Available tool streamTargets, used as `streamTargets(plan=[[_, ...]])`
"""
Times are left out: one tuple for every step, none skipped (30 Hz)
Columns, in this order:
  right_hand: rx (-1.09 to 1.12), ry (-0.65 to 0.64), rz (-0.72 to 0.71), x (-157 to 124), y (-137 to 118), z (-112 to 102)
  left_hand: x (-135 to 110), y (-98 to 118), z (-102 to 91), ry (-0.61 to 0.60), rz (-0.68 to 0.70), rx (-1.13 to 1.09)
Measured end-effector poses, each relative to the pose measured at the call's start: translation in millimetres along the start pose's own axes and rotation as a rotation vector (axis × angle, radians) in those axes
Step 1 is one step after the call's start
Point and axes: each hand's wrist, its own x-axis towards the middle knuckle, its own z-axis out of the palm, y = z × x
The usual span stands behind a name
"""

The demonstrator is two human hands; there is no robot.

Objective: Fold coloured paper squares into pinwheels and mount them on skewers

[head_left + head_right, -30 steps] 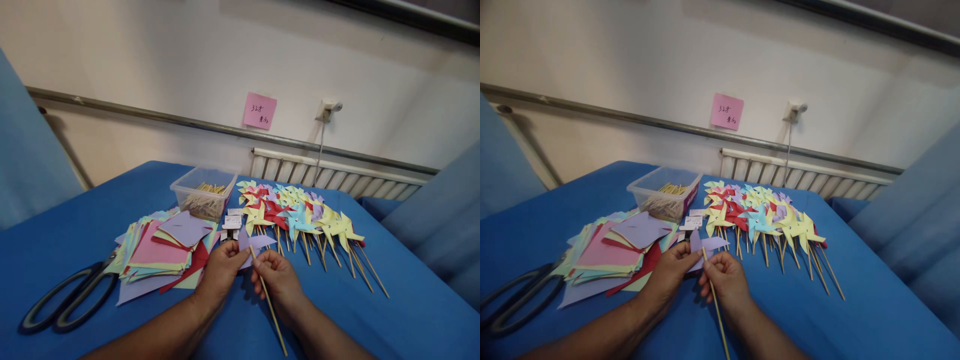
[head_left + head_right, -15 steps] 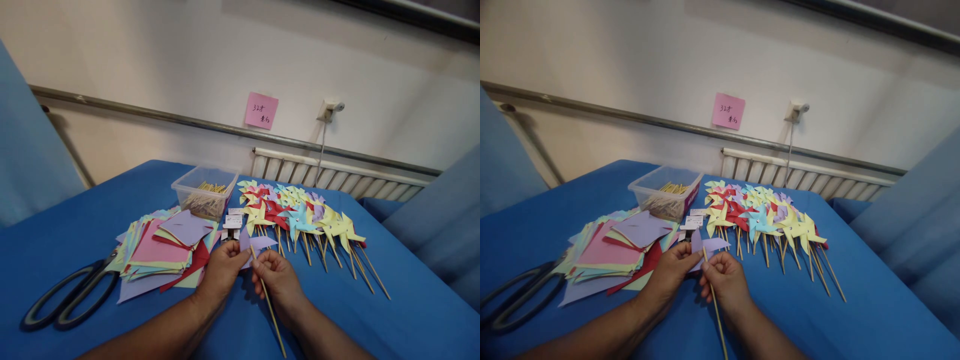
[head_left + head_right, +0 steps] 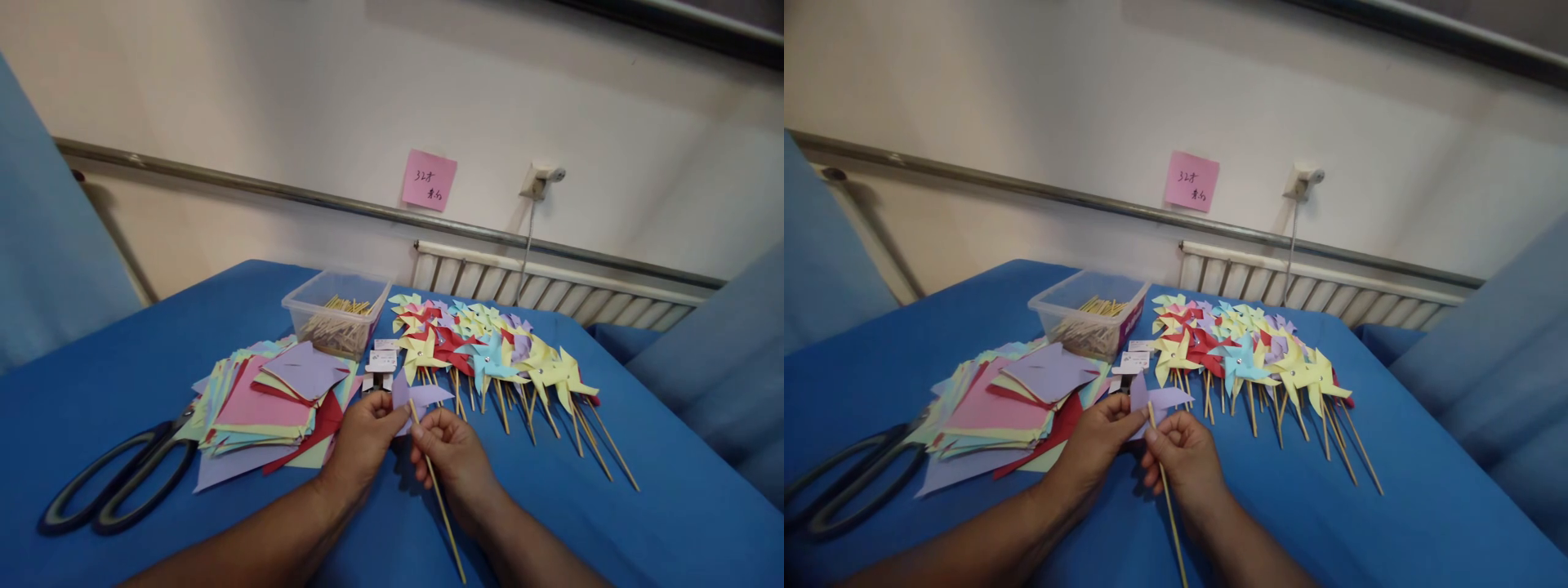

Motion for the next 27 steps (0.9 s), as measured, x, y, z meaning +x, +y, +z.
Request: streamTargets(plan=[[0.001, 0.001, -0.003, 0.2, 0.7, -0.2, 0.1, -0.1, 0.0, 0.001, -0.001, 0.001], [0.004, 0.003, -0.007, 0.4, 1.4, -0.3, 0.3, -0.2, -0.1, 0.001, -0.002, 0.003], [0.005, 0.002, -0.009, 0.6, 2.0, -0.5, 0.5, -0.3, -0.2, 0.004, -0.002, 0.007], [0.006, -0.001, -0.009, 0.8, 2.5, -0.5, 0.7, -0.5, -0.3, 0.01, 0.001, 0.012], [0.005, -0.001, -0.008, 1.0, 2.8, -0.5, 1.0, -0.5, -0.4, 0.018, 0.004, 0.015], [0.002, 0.0, -0.006, 1.0, 2.9, -0.5, 1.2, -0.6, -0.4, 0.025, 0.007, 0.017], [0.0, 0.004, -0.005, 1.0, 2.9, -0.3, 1.4, -0.5, -0.5, 0.03, 0.009, 0.019], [-0.001, 0.006, -0.004, 0.8, 2.8, -0.1, 1.5, -0.3, -0.4, 0.035, 0.01, 0.019], [-0.002, 0.006, -0.005, 0.6, 2.6, 0.1, 1.4, 0.0, -0.3, 0.037, 0.008, 0.02], [-0.003, 0.004, -0.007, 0.3, 2.4, 0.2, 1.3, 0.5, -0.2, 0.036, 0.004, 0.02], [-0.004, 0.001, -0.008, 0.1, 2.2, 0.3, 1.1, 0.9, 0.0, 0.035, 0.001, 0.018], [-0.006, -0.003, -0.008, -0.1, 2.1, 0.4, 0.8, 1.4, 0.2, 0.033, -0.002, 0.015], [-0.01, -0.005, -0.007, -0.3, 2.0, 0.4, 0.5, 1.8, 0.4, 0.031, -0.003, 0.011], [-0.014, -0.007, -0.005, -0.4, 2.0, 0.3, 0.3, 2.1, 0.5, 0.03, -0.004, 0.009], [-0.017, -0.006, -0.004, -0.4, 2.1, 0.1, 0.2, 2.2, 0.6, 0.031, -0.003, 0.008], [-0.02, -0.005, -0.003, -0.4, 2.3, 0.0, 0.2, 2.1, 0.6, 0.033, -0.003, 0.01], [-0.022, -0.004, -0.003, -0.3, 2.4, -0.1, 0.4, 1.7, 0.4, 0.034, -0.002, 0.014], [-0.025, -0.003, -0.004, -0.2, 2.7, -0.2, 0.7, 1.2, 0.2, 0.034, -0.001, 0.019], [-0.026, 0.0, -0.004, 0.0, 2.9, -0.2, 1.2, 0.5, -0.1, 0.033, 0.0, 0.024], [-0.028, 0.002, -0.004, 0.1, 3.1, -0.3, 1.6, -0.3, -0.4, 0.031, 0.001, 0.027], [-0.028, 0.004, -0.003, 0.2, 3.3, -0.3, 2.0, -1.0, -0.7, 0.028, 0.002, 0.03], [-0.029, 0.007, 0.0, 0.4, 3.4, -0.3, 2.3, -1.5, -0.9, 0.024, 0.002, 0.028], [-0.027, 0.008, 0.002, 0.4, 3.5, -0.2, 2.5, -1.8, -1.0, 0.021, 0.001, 0.023], [-0.027, 0.01, 0.006, 0.5, 3.5, -0.2, 2.5, -1.9, -1.0, 0.016, -0.001, 0.017], [-0.027, 0.01, 0.01, 0.5, 3.3, -0.2, 2.3, -1.8, -0.8, 0.013, -0.004, 0.008], [-0.026, 0.01, 0.012, 0.5, 3.1, -0.1, 2.0, -1.4, -0.6, 0.012, -0.008, 0.0], [-0.026, 0.012, 0.013, 0.5, 2.7, 0.0, 1.6, -0.9, -0.4, 0.012, -0.012, -0.007]])
